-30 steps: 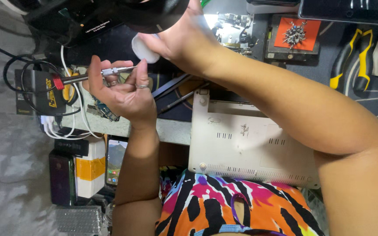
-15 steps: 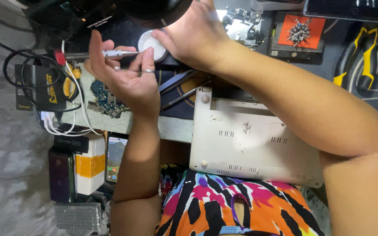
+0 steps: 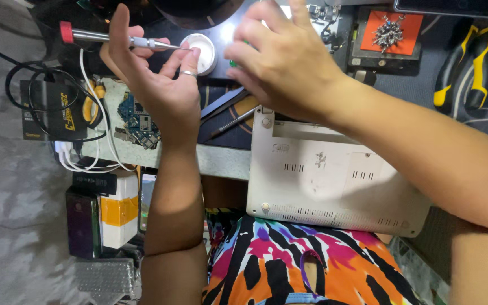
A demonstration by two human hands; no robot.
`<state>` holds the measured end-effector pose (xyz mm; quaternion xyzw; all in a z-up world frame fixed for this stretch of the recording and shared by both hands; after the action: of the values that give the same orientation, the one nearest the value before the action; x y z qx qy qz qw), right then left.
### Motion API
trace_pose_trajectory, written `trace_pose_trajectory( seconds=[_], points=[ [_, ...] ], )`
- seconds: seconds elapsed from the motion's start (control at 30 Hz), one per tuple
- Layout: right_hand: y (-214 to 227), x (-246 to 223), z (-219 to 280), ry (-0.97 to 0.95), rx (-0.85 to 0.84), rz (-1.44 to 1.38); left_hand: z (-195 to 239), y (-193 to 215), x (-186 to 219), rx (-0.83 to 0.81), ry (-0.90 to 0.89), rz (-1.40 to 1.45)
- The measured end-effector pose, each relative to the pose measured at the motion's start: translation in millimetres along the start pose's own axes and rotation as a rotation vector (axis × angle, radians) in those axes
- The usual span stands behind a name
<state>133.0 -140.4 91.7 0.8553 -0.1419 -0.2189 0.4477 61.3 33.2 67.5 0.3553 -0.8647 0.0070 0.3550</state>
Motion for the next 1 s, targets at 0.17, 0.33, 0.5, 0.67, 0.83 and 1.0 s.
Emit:
trace_pose_trajectory(
  seconds=[0.17, 0.33, 0.5, 0.67, 0.83, 1.0],
  points=[
    [54.5, -15.8, 47.7, -0.045, -0.093, -0.013, 5.0, 10.2, 3.6, 0.015, -0.021, 0.046],
    [66.7, -40.9, 112.4, -0.292, -0.448, -0.003, 21.6, 18.3, 16.7, 0.066, -0.098, 0.025],
    [58.0, -62.6, 160.2, -0.41, -0.485, 0.098, 56.2, 19.2, 37.1, 0.032, 0.094, 0.027],
    [29.8, -62.4, 185.4, -0.485, -0.526, 0.08, 77.1, 17.4, 62.5, 0.003, -0.039, 0.356],
    [24.8, -52.3, 195.1, -0.504, -0.52, 0.099, 95.8, 25.4, 99.0, -0.008, -0.105, 0.505],
    [25.6, -51.6, 193.6, -0.523, -0.492, 0.106, 107.5, 38.7, 125.8, -0.291, -0.206, 0.303]
  ],
)
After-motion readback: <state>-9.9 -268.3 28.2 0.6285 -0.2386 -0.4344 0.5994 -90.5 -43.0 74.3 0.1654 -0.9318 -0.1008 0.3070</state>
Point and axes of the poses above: each hand's wrist, its own z-axis away from the middle knuckle, its own y-axis out of the back of the hand, x = y × z, the point moved 6 cm from there along -z, towards the middle knuckle, and after that the axes turned 12 degrees about -y, right-handed, at the moved point
